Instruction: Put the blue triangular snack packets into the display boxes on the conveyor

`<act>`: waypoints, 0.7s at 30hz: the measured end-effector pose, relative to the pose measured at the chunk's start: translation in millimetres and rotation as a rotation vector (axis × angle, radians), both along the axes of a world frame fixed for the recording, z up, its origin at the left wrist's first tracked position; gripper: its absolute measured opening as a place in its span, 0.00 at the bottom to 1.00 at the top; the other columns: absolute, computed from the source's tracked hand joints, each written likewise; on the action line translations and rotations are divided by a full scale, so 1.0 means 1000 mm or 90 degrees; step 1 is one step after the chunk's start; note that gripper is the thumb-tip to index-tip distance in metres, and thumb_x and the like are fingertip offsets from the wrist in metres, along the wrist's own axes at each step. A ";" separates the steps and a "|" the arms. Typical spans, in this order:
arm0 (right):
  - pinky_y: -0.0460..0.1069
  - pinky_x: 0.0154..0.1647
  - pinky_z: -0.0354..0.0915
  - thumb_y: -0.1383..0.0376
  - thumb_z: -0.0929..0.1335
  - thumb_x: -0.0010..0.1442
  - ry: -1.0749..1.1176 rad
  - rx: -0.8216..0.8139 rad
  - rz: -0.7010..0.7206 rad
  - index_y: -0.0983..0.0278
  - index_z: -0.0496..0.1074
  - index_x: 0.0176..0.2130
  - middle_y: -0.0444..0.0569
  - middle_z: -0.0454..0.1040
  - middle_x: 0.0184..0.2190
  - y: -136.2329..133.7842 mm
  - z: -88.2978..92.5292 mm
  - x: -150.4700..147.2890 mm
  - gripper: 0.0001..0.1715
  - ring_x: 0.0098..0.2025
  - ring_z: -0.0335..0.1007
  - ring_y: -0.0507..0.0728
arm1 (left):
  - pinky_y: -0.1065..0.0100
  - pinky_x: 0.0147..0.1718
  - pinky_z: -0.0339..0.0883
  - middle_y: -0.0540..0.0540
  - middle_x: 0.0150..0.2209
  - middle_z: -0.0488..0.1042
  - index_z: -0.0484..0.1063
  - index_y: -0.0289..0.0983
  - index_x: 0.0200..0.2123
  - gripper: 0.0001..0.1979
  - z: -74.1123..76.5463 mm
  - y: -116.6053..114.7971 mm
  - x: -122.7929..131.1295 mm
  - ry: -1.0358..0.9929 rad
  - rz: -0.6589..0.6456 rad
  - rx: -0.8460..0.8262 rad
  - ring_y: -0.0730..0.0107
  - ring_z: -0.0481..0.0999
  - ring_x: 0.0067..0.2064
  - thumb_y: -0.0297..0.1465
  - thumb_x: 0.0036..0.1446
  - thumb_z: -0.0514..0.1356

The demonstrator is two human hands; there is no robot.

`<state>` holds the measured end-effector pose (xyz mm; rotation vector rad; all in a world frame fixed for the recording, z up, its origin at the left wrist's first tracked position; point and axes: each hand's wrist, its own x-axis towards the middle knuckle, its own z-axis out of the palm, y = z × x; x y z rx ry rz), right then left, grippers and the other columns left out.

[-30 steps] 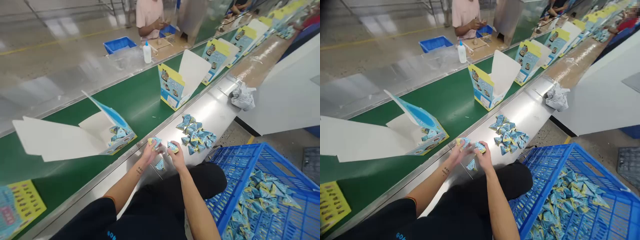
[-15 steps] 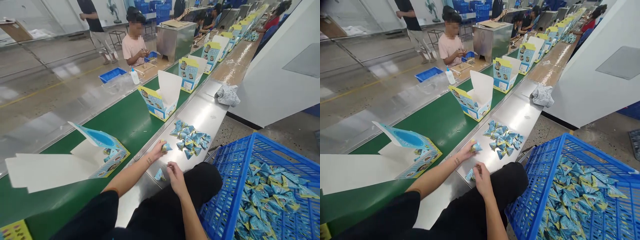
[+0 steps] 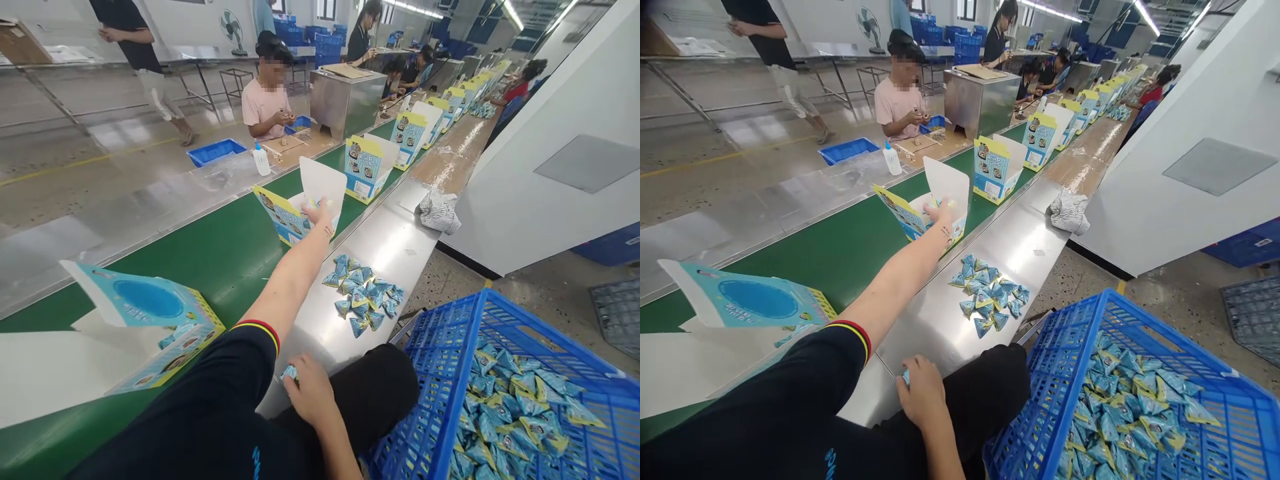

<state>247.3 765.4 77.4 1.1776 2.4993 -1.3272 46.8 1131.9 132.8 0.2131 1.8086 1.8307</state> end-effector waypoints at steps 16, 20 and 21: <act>0.58 0.62 0.66 0.64 0.61 0.74 -0.109 0.096 0.176 0.67 0.74 0.57 0.57 0.75 0.57 -0.002 0.018 -0.008 0.19 0.59 0.71 0.65 | 0.50 0.41 0.79 0.38 0.40 0.77 0.77 0.41 0.41 0.13 -0.198 -0.423 0.038 0.569 -0.616 -0.033 0.53 0.81 0.42 0.43 0.65 0.59; 0.59 0.64 0.64 0.64 0.60 0.74 -0.135 0.082 0.203 0.69 0.71 0.61 0.58 0.72 0.61 -0.002 0.023 -0.011 0.22 0.61 0.69 0.66 | 0.47 0.53 0.75 0.37 0.53 0.76 0.76 0.45 0.50 0.15 -0.227 -0.477 0.039 0.614 -0.655 -0.151 0.45 0.77 0.56 0.36 0.59 0.63; 0.59 0.64 0.64 0.64 0.60 0.74 -0.143 0.083 0.205 0.70 0.71 0.61 0.58 0.72 0.61 -0.002 0.023 -0.011 0.22 0.61 0.68 0.66 | 0.48 0.53 0.74 0.39 0.53 0.76 0.76 0.46 0.49 0.14 -0.231 -0.474 0.041 0.611 -0.648 -0.169 0.47 0.77 0.56 0.35 0.59 0.63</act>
